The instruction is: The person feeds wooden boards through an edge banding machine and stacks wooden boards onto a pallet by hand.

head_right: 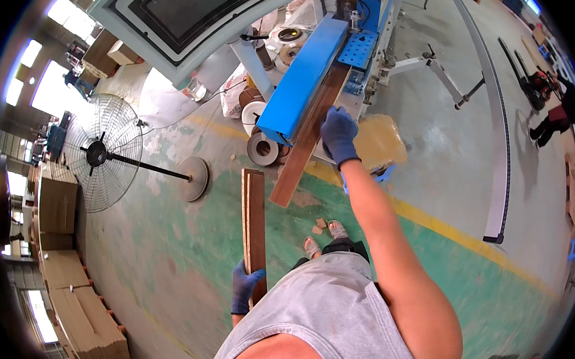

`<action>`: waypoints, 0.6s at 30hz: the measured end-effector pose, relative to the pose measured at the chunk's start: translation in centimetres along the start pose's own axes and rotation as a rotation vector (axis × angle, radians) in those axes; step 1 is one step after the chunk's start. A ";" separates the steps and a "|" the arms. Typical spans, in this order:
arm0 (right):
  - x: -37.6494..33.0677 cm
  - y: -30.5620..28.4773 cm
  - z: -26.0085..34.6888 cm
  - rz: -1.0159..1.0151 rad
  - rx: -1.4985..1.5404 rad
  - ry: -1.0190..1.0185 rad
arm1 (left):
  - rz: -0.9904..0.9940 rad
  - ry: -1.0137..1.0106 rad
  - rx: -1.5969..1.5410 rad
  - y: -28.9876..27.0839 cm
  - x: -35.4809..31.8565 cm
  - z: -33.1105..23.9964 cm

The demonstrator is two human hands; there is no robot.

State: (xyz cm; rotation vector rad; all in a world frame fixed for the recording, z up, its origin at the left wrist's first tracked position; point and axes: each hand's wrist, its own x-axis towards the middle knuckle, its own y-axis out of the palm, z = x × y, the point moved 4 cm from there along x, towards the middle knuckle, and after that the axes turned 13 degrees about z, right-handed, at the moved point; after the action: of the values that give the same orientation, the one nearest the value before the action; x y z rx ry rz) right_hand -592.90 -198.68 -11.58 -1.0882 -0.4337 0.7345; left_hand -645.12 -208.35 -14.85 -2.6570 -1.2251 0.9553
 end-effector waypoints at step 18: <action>-4.3 3.5 2.8 -0.245 -0.114 -0.202 | 0.136 -0.059 -0.041 -4.7 5.9 0.4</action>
State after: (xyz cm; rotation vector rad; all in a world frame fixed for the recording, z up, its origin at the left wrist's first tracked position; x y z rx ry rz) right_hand -598.80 -199.09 -13.48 -1.0484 -0.7751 0.6094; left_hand -645.58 -201.07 -16.80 -2.7944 -1.0982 1.0447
